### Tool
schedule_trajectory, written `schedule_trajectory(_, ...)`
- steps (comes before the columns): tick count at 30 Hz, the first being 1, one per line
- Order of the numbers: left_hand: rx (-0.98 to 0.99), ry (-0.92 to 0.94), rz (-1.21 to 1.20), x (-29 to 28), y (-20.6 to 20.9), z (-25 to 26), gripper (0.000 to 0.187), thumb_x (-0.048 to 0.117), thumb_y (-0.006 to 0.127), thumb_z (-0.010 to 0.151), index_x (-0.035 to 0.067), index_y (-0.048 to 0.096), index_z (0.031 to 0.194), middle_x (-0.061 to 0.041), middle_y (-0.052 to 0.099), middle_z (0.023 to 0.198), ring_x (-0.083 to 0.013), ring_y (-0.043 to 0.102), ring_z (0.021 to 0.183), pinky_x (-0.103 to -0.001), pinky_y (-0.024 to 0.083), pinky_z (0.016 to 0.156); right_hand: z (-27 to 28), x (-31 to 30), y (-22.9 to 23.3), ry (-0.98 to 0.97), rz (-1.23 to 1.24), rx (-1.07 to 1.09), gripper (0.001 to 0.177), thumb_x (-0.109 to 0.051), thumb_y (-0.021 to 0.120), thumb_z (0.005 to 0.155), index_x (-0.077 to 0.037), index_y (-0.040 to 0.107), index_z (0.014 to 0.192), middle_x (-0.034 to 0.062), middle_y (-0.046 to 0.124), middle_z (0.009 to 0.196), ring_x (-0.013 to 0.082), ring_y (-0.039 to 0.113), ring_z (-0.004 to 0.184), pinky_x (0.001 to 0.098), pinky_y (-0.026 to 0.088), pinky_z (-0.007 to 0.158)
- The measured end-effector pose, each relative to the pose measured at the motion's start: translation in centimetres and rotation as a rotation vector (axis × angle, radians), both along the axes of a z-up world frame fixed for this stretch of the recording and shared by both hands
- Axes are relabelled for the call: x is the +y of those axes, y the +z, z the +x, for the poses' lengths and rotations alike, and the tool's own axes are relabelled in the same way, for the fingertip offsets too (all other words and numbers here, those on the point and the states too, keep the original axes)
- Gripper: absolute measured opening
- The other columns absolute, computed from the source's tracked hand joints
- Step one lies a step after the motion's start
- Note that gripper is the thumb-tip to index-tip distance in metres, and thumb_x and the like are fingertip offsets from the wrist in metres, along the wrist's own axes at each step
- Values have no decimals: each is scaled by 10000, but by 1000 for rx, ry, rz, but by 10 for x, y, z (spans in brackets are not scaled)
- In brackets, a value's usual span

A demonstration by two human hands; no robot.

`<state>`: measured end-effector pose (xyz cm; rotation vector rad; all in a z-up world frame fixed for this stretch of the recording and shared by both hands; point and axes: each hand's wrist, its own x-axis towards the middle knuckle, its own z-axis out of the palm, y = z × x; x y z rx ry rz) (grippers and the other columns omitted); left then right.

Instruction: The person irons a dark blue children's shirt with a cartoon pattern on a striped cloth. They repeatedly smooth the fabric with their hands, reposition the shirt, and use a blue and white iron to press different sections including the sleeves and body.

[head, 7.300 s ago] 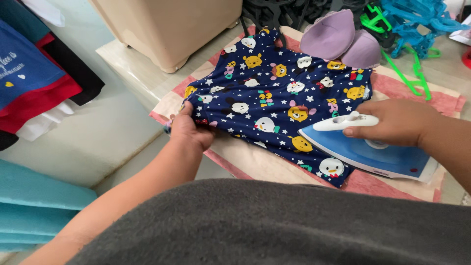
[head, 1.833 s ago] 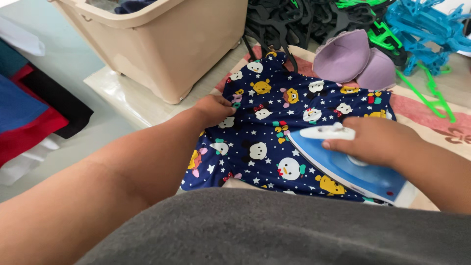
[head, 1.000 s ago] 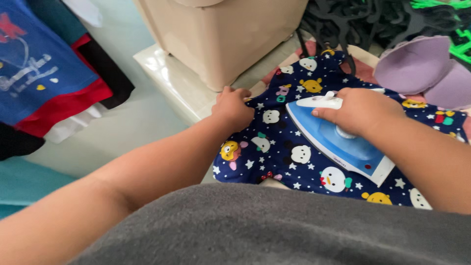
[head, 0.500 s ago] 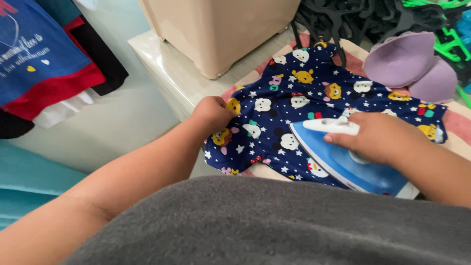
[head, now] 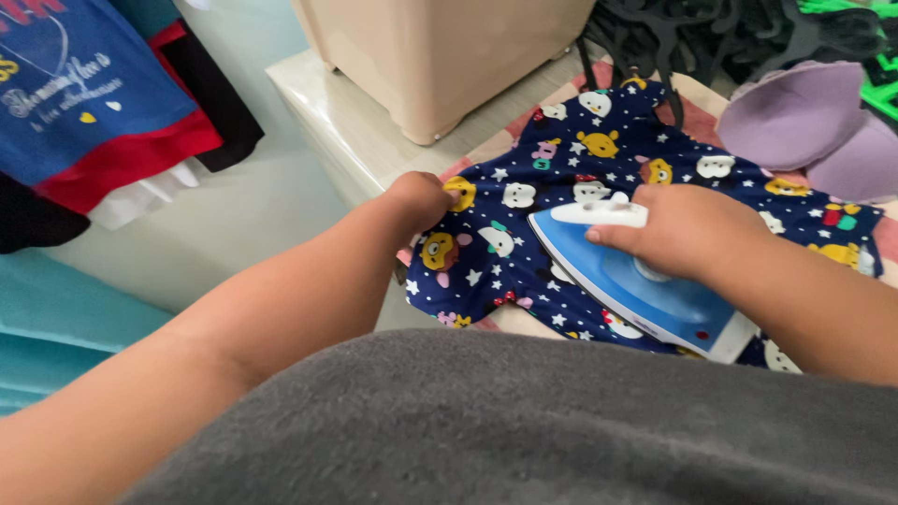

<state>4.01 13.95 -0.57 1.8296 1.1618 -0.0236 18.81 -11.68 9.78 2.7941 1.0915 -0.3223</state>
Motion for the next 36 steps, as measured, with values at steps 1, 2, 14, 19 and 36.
schedule_trajectory(1,12,-53,76,7,-7,4,422,406,659,944,133,703,1264,-146,690,1261,-355,694,1109,-553,610,792,-1,7,-1,6,-2,3,832,-781,621,785,-159,669,1336,162,764,1158,343,750,1052,477,574,914)
schedule_trajectory(2,25,-106,152,12,-14,9,443,428,665,941,116,714,1251,-150,708,1245,-340,698,1107,-505,580,851,-3,14,-1,12,-3,6,804,-780,610,797,-154,706,1292,156,778,1145,338,756,1051,477,578,916)
schedule_trajectory(14,162,-248,273,37,-44,25,544,506,618,964,19,727,1181,-203,753,1135,-354,744,1020,-436,563,890,-16,34,-1,57,104,25,811,-765,667,732,-218,661,1330,124,735,1189,347,717,1081,489,562,916)
schedule_trajectory(19,118,-262,234,41,-49,25,497,475,623,957,53,737,1195,-175,735,1183,-336,722,1060,-441,548,898,-23,10,2,-24,-22,79,739,-754,613,778,-207,699,1268,133,779,1126,327,772,1019,460,585,917)
schedule_trajectory(36,-8,-95,-22,12,-12,5,430,359,624,965,95,667,1302,-152,663,1331,-352,660,1177,-552,636,819,-37,54,9,-54,-6,64,790,-758,613,782,-252,636,1389,109,745,1234,321,738,1104,465,563,967)
